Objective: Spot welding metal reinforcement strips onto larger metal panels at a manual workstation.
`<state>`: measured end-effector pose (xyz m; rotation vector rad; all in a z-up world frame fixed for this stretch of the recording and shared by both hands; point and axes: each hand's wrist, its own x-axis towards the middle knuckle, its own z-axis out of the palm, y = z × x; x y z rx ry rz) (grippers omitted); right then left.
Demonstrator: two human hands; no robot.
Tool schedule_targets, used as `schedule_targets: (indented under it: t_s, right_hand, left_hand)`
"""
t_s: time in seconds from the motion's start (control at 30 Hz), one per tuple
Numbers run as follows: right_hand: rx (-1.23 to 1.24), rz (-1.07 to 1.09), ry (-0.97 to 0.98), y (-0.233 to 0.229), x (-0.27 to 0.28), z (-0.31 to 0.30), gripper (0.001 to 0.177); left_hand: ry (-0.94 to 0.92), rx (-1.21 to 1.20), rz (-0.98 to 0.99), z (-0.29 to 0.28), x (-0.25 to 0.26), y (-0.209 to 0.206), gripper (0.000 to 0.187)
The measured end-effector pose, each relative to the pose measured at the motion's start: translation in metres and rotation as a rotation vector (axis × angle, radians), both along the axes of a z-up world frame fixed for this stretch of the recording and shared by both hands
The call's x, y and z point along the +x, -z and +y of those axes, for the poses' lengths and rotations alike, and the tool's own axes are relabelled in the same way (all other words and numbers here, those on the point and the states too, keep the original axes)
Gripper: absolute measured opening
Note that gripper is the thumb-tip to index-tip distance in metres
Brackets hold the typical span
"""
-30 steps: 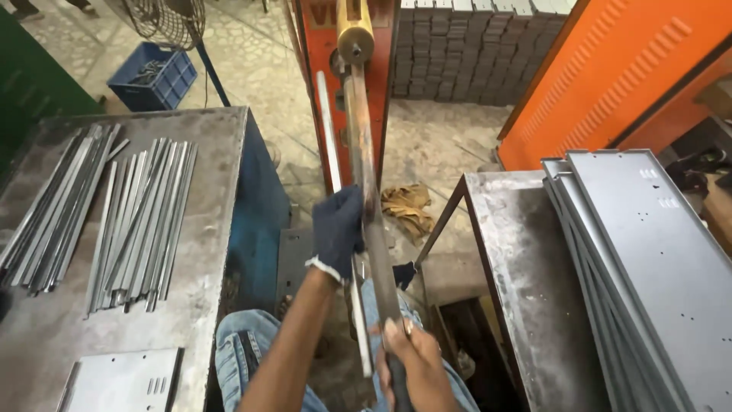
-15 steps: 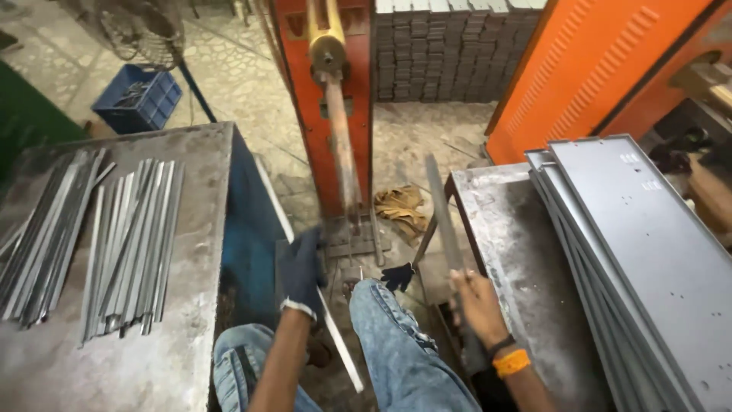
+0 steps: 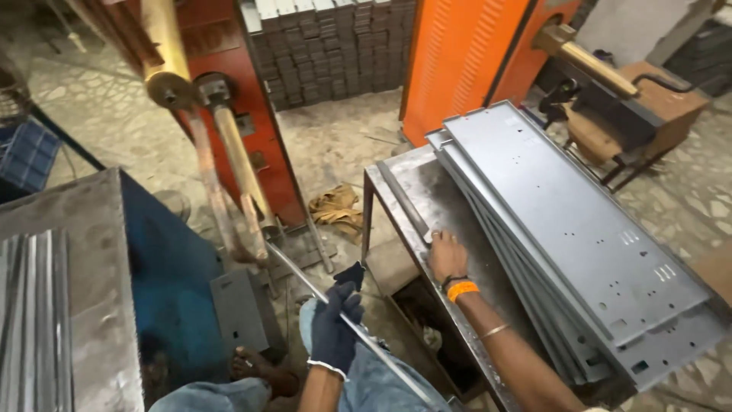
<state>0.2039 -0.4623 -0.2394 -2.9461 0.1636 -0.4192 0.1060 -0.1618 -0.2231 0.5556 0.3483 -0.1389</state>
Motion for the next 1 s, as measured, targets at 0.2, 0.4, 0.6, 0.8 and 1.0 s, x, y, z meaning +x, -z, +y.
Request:
schedule_targets:
  t_s: [0.2,0.4,0.6,0.8,1.0]
  right_hand:
    - [0.964,0.654,-0.149,-0.146,-0.099,0.068,0.041]
    - [0.714,0.082,-0.009,-0.084,-0.104,0.018,0.022]
    - [0.256,-0.118,0.350,-0.154,-0.062,-0.113,0.024]
    - [0.102,-0.023,0.455,-0.113,-0.083,-0.122,0.043]
    - [0.146,-0.013,0.551,-0.147,-0.074,-0.129,0.053]
  left_hand:
    - [0.079,0.029,0.006,-0.085,0.006,-0.032,0.033]
    - [0.345,0.684,-0.321,-0.135,0.021,-0.150,0.055]
    - [0.492,0.629,-0.398,-0.136,0.012,-0.196,0.052]
    - [0.600,0.454,-0.240,-0.127,0.002,-0.107,0.048]
    - [0.698,0.491,-0.218,-0.129,-0.013,-0.108,0.046]
